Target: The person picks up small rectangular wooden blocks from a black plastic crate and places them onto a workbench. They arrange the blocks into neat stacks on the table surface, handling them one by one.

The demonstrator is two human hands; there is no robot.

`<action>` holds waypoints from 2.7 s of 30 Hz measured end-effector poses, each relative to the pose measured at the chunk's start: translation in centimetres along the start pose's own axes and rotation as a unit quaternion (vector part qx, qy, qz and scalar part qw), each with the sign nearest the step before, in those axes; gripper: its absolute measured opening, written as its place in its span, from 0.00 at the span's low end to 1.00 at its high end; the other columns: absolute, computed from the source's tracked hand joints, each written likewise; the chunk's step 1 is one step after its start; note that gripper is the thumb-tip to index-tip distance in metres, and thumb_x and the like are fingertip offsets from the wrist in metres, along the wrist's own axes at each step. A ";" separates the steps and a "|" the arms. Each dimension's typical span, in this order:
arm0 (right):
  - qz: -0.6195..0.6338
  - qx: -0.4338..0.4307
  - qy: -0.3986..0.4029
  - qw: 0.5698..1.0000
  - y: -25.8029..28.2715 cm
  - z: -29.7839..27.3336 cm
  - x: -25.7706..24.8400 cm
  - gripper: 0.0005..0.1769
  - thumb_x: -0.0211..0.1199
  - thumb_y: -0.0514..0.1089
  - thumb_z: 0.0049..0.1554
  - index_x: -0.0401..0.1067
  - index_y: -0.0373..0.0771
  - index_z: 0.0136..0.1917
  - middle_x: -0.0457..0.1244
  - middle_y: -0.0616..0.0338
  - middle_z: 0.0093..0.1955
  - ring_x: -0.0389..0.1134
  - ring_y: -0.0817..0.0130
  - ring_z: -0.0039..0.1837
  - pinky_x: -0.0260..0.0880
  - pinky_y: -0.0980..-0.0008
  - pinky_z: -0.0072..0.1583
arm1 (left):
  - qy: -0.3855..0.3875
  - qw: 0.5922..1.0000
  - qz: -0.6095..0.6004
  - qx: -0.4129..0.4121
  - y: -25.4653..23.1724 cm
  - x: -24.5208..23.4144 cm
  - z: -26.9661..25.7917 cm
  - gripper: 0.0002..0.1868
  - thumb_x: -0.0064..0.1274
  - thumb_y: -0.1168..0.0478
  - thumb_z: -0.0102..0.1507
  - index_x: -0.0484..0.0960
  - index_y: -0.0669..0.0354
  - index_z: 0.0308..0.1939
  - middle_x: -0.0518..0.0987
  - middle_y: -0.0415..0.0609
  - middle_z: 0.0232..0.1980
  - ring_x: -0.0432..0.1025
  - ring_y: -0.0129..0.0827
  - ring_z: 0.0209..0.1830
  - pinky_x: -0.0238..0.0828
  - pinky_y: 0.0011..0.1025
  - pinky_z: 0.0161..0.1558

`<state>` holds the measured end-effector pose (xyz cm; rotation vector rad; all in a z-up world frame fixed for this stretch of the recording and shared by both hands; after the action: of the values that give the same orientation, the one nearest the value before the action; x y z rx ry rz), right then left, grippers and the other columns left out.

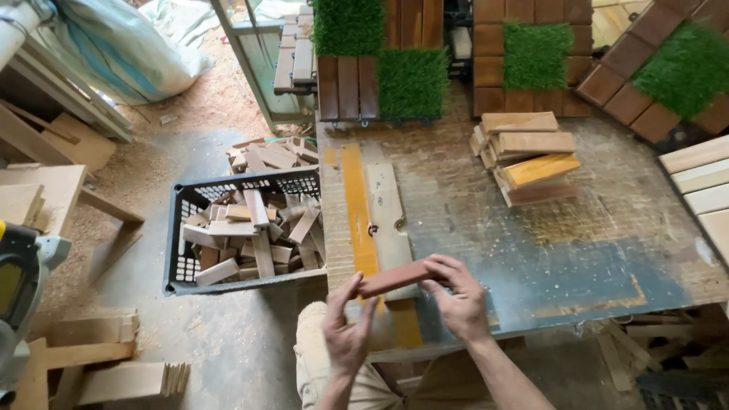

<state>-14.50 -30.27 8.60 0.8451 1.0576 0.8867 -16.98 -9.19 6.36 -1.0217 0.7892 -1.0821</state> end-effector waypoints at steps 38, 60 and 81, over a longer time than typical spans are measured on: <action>-0.304 -0.131 0.118 0.936 -3.1 6.8 11.9 0.22 0.60 0.66 0.58 0.78 0.61 0.61 0.49 0.52 0.83 0.36 0.40 0.85 0.30 0.20 0.72 | 0.057 0.915 0.380 0.119 10.8 -2.4 8.6 0.23 0.58 0.46 0.65 0.84 0.52 0.59 0.72 0.51 0.73 0.58 0.67 0.74 0.60 0.54 0.72; -0.311 -0.085 0.120 0.939 -3.9 8.6 13.2 0.22 0.61 0.65 0.58 0.76 0.64 0.64 0.49 0.53 0.83 0.37 0.41 0.85 0.29 0.20 0.73 | 0.059 0.919 0.374 0.106 11.4 -1.5 11.1 0.23 0.60 0.47 0.64 0.84 0.53 0.59 0.72 0.51 0.74 0.58 0.69 0.74 0.58 0.57 0.72; -0.330 -0.054 0.120 0.935 -3.9 10.4 13.7 0.22 0.62 0.65 0.57 0.76 0.66 0.64 0.47 0.51 0.84 0.35 0.40 0.85 0.26 0.20 0.74 | 0.067 0.916 0.384 0.096 13.3 -0.8 12.9 0.24 0.60 0.47 0.63 0.85 0.53 0.58 0.74 0.54 0.71 0.58 0.70 0.73 0.55 0.57 0.74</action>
<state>-0.57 -20.91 3.07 0.2472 1.3779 0.4691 -1.37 -3.24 -1.69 -0.3921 1.0508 -0.5275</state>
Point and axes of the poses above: each hand's wrist, its own z-axis towards the middle knuckle, its own x-axis out of the palm, y = z × x, the point moved 2 cm from there along z, towards the middle knuckle
